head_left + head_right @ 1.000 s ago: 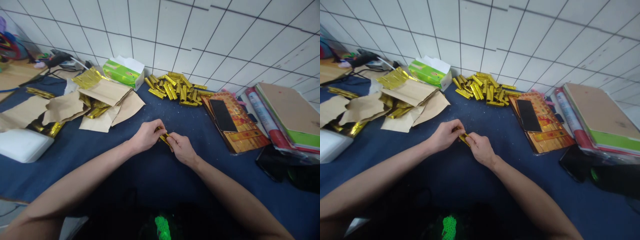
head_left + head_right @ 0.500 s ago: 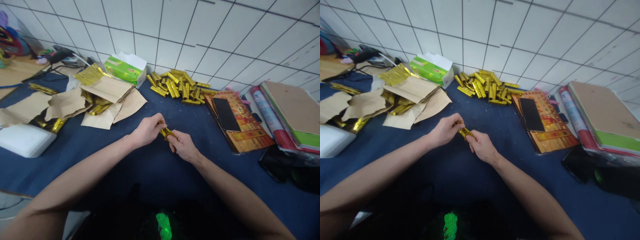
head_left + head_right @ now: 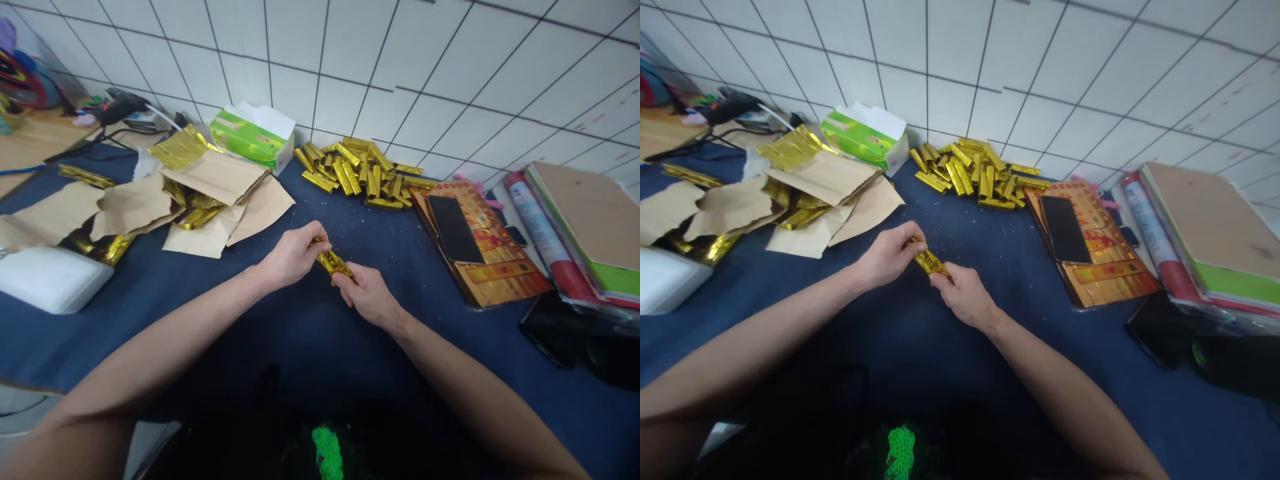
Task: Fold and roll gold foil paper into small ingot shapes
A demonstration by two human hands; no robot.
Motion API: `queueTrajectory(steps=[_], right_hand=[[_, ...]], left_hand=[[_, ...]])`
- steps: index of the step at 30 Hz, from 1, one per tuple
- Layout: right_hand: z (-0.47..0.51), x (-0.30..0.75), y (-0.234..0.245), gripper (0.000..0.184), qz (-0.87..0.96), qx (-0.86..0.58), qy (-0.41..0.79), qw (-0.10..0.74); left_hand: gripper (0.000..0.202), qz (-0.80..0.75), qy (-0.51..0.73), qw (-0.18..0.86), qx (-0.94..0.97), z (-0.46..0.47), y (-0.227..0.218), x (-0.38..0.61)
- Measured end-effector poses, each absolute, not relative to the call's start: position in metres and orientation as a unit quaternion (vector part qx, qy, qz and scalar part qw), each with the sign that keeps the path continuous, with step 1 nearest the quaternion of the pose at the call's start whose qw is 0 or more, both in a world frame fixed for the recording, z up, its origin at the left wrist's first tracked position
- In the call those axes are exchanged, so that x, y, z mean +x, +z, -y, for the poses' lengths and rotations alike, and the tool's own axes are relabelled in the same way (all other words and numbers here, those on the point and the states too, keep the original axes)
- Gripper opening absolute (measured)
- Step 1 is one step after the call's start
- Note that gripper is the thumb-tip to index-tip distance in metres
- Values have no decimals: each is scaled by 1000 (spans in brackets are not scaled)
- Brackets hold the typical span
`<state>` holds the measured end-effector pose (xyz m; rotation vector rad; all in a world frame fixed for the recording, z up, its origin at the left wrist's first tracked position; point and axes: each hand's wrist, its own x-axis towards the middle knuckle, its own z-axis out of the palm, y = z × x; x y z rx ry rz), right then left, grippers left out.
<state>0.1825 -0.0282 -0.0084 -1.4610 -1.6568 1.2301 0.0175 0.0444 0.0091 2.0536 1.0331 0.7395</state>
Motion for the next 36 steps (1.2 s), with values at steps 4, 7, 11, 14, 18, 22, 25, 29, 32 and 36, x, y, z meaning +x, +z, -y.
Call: queueTrajectory(steps=[4, 7, 11, 14, 18, 22, 25, 29, 32, 36], right_hand=[[29, 182, -8, 31, 626, -542, 476, 295], [29, 181, -9, 37, 633, -551, 448, 309], [30, 180, -12, 41, 646, -552, 417, 323], [31, 180, -15, 41, 632, -555, 427, 331], [32, 179, -15, 38, 613, -553, 452, 338], [31, 179, -14, 27, 626, -549, 440, 336], [29, 179, -15, 30, 666, -540, 407, 315], [30, 179, -15, 30, 683, -535, 372, 328], [32, 179, -16, 30, 658, -553, 349, 373], [33, 179, -18, 30, 634, -562, 339, 409]], left_hand=[[9, -388, 271, 362, 803, -47, 11, 16], [10, -378, 269, 384, 798, -49, 11, 15], [12, -375, 273, 479, 745, -49, 9, 16], [16, -376, 283, 566, 677, -49, 8, 18], [15, -395, 287, 548, 679, -47, 10, 20], [11, -374, 240, 445, 778, -40, 13, 21], [12, -349, 199, 428, 809, -35, 16, 22], [7, -357, 232, 489, 761, -31, 14, 25], [14, -365, 275, 595, 661, -29, 11, 29], [19, -359, 292, 670, 581, -27, 6, 34]])
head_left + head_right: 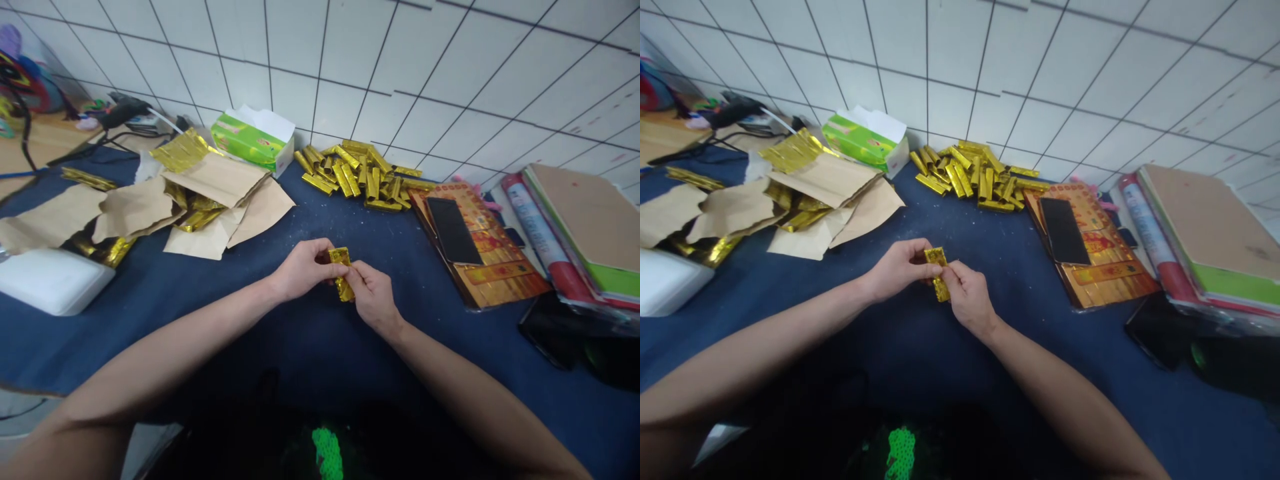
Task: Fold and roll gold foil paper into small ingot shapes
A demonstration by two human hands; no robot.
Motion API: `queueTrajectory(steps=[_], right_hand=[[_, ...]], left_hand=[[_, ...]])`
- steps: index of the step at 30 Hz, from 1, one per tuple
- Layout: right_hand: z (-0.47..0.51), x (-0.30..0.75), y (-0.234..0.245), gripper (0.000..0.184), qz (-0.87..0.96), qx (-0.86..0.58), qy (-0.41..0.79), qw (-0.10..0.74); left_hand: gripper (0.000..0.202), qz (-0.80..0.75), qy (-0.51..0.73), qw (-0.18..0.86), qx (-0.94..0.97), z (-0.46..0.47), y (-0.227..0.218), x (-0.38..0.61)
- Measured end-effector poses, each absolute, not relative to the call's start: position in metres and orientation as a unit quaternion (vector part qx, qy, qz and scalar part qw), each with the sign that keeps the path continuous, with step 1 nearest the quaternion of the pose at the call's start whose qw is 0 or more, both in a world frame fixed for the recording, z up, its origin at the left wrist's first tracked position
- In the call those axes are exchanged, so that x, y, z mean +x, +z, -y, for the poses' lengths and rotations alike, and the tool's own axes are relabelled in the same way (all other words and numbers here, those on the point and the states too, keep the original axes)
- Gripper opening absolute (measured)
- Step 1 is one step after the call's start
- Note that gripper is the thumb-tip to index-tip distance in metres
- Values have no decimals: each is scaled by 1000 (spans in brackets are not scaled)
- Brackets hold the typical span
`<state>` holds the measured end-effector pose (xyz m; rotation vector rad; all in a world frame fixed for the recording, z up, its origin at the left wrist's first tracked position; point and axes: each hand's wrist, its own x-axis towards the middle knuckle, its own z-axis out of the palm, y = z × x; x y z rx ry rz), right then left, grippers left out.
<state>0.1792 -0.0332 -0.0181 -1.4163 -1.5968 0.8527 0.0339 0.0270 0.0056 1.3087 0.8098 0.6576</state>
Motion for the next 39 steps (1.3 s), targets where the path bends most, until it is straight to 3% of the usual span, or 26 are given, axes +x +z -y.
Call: queueTrajectory(steps=[15, 21, 28, 36, 39], right_hand=[[32, 182, -18, 30, 658, -558, 319, 392], [31, 181, -16, 30, 691, -550, 325, 337], [31, 183, -14, 36, 637, -548, 428, 333], [31, 183, -12, 39, 679, -545, 366, 329], [33, 182, -13, 39, 658, -546, 394, 336]], left_hand=[[13, -327, 320, 690, 562, -34, 6, 28], [12, -330, 279, 613, 661, -36, 7, 26], [14, -349, 362, 584, 637, -43, 12, 23], [18, -383, 370, 586, 611, -49, 1, 21], [19, -389, 373, 580, 611, -49, 0, 22]])
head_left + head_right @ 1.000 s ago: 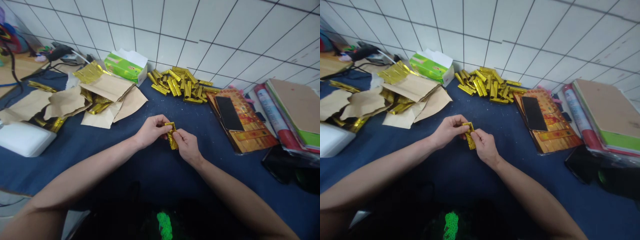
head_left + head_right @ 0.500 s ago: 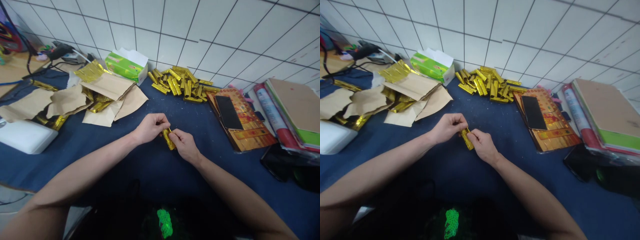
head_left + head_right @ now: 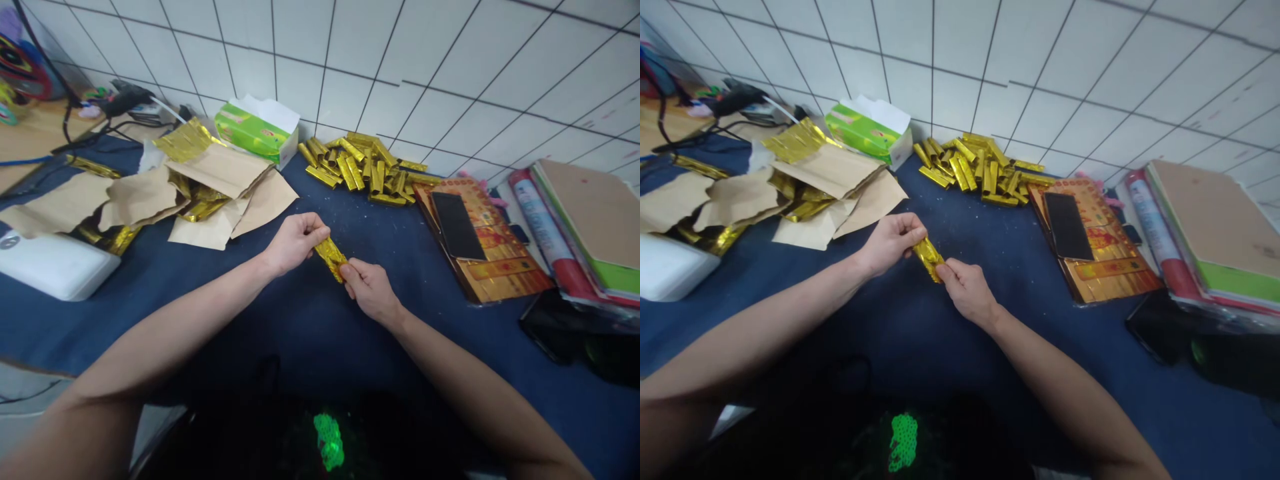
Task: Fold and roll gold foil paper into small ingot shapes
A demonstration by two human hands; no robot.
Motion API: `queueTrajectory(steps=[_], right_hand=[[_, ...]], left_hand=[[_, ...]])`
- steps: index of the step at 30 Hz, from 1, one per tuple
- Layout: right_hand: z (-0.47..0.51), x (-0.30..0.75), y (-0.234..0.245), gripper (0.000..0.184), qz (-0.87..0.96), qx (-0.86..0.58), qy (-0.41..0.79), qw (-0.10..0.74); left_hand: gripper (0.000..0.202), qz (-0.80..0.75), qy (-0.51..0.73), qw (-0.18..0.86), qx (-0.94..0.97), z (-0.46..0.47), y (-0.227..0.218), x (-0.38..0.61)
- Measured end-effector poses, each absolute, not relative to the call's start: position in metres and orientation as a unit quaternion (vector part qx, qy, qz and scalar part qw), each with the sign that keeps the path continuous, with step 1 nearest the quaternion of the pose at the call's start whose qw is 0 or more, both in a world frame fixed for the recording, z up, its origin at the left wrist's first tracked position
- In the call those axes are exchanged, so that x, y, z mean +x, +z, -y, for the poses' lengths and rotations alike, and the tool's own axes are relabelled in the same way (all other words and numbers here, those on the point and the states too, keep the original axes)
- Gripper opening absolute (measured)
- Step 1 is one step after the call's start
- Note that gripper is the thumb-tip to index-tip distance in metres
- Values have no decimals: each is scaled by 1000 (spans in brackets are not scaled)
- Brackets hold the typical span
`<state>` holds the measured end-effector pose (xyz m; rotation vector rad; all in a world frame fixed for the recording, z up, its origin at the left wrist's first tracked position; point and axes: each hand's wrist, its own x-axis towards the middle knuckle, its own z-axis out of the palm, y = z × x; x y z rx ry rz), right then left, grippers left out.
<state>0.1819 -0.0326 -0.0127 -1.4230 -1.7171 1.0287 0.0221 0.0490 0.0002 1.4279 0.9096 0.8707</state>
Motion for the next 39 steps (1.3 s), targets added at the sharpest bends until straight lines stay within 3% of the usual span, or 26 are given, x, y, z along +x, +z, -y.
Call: queueTrajectory(steps=[5, 11, 22, 26, 31, 39], right_hand=[[35, 179, -16, 30, 580, -532, 506, 355], [32, 179, -17, 24, 585, -537, 491, 358], [33, 180, -14, 35, 594, -537, 485, 352], [29, 184, -15, 29, 624, -565, 383, 380], [20, 195, -22, 28, 654, -578, 225, 432], [20, 197, -30, 28, 825, -521, -33, 216]], left_hand=[[14, -404, 411, 507, 641, -42, 2, 26], [13, -426, 414, 451, 666, -41, -4, 26], [13, -406, 401, 502, 650, -49, -4, 23], [14, -374, 392, 527, 654, -56, 3, 17], [11, -362, 358, 480, 715, -55, 13, 4], [20, -307, 237, 148, 910, -36, -11, -24]])
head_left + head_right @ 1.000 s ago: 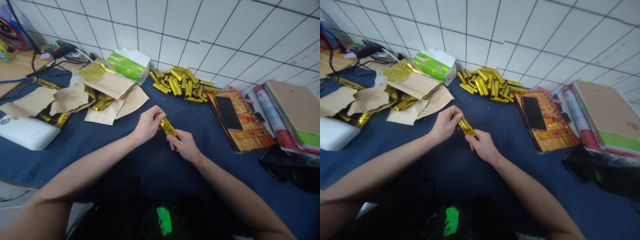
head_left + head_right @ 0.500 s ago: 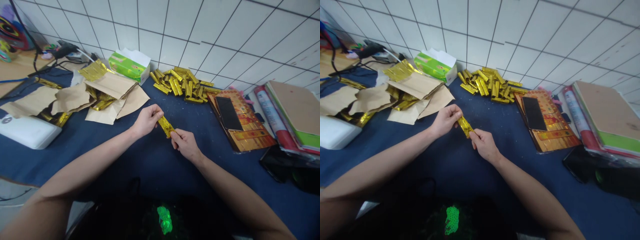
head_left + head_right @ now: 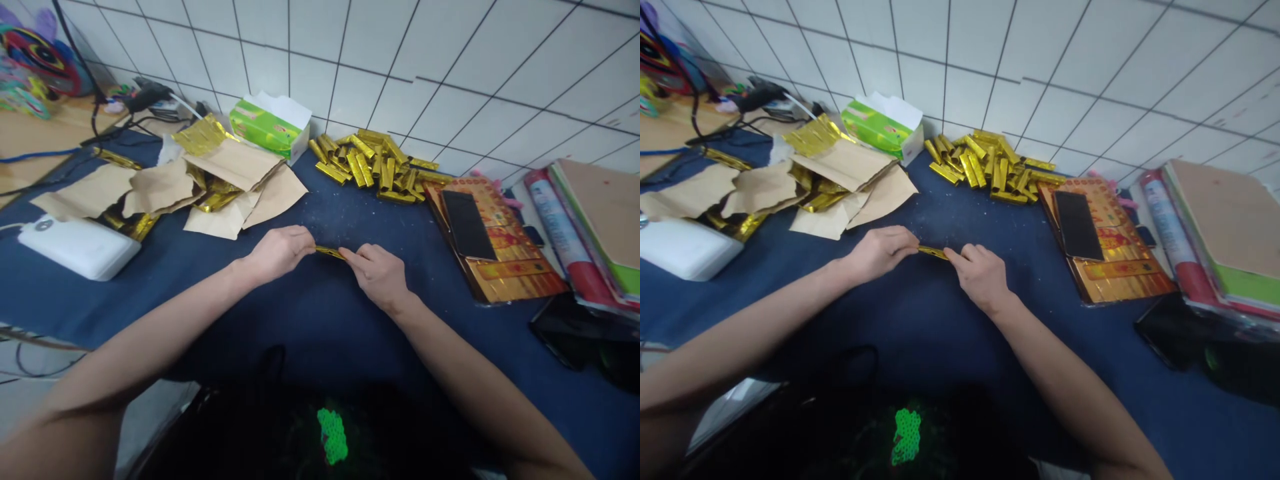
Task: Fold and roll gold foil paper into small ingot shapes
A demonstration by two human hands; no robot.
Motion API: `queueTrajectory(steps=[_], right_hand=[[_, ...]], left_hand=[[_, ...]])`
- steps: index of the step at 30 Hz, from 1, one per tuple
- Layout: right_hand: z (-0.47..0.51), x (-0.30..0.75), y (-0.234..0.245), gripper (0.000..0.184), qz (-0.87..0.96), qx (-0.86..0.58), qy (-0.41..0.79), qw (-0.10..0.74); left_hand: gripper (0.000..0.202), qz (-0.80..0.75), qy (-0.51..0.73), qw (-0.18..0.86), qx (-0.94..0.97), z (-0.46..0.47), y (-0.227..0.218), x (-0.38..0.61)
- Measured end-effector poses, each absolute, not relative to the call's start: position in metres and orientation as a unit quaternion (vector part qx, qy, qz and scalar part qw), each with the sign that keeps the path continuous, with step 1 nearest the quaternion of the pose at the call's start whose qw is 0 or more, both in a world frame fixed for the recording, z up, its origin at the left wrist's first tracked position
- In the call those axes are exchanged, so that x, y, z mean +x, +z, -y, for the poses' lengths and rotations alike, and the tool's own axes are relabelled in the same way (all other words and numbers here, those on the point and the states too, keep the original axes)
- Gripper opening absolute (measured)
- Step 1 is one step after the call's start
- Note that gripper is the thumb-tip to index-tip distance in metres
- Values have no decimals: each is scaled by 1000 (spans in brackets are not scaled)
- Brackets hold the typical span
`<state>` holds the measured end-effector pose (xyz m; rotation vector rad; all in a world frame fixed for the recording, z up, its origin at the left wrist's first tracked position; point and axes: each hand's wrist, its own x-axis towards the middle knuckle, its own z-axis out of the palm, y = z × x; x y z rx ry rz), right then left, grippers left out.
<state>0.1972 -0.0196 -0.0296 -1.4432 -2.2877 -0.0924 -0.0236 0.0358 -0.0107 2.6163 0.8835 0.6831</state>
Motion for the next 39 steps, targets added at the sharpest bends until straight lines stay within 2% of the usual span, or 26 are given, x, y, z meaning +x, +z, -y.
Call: queueTrajectory(steps=[4, 9, 13, 20, 39], right_hand=[[24, 196, -23, 28, 852, -498, -74, 145], [28, 193, -15, 29, 858, -495, -73, 117], [29, 189, -19, 24, 852, -498, -72, 144], [26, 187, -30, 19, 846, -481, -3, 229], [25, 187, -27, 22, 853, -475, -31, 214]], left_hand=[[24, -282, 174, 42, 942, -26, -19, -25], [29, -265, 133, -34, 954, -19, -20, -24], [26, -286, 139, -26, 948, -18, -21, -23], [20, -269, 160, 3, 950, -16, -23, -16], [23, -266, 111, -43, 956, -7, -20, -9]])
